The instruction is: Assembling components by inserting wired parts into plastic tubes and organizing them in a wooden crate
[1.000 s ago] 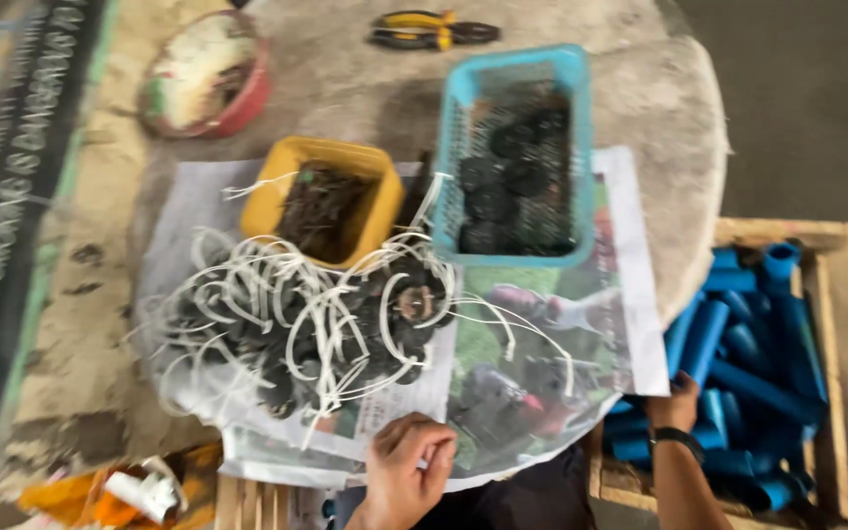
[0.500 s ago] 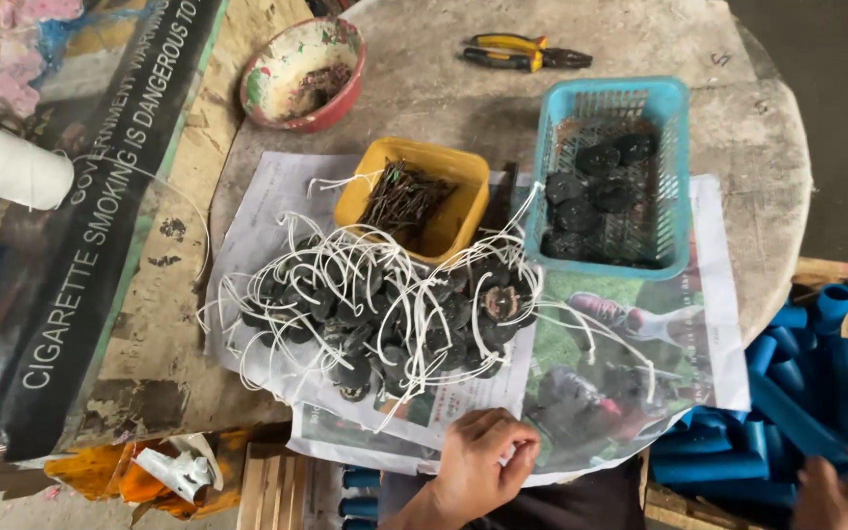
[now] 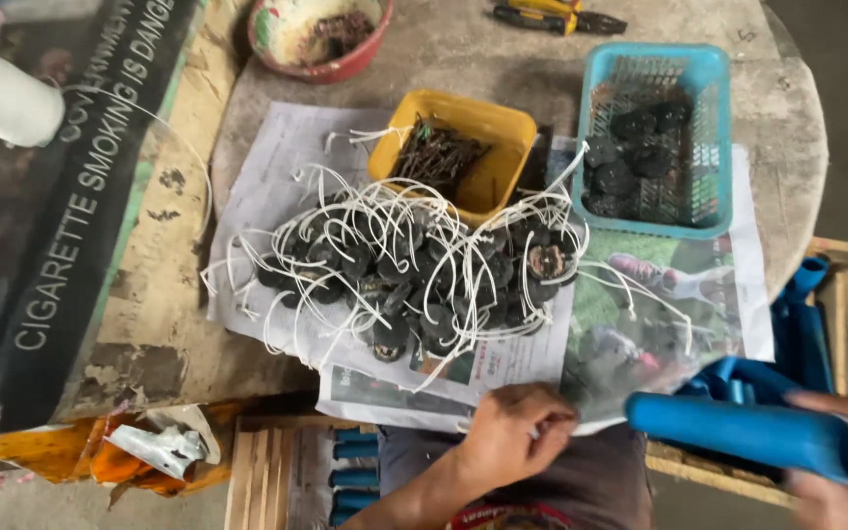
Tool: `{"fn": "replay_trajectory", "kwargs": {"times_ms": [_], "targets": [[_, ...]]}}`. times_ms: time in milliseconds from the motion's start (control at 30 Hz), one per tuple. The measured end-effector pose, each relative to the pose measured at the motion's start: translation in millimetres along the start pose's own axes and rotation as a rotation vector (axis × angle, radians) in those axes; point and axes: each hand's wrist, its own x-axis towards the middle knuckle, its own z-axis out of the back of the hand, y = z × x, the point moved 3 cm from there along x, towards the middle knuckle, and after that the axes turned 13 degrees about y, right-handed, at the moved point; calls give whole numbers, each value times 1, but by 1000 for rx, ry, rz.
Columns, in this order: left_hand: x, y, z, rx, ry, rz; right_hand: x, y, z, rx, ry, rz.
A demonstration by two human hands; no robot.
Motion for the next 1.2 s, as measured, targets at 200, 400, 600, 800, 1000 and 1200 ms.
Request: {"fn": "replay_trajectory", "kwargs": {"times_ms": [200,400,600,800,1000,1200], "targets": [[-46,10,31,61,-147,42,33,77,-65,-95,89,459],[-83,10,78,144,-314,316,54,88,-97,-106,233,289],[-88,17,110,274,-393,272,46,57,-122,-88,182,356],[-93,38,160,456,-526,249,44,29,-132,-167,257,260],[-99,42,204,684,-814,121,35,13,-132,-240,182,355],[-65,23,212,663,-568,298,37,16,-118,-292,144,317]]}}
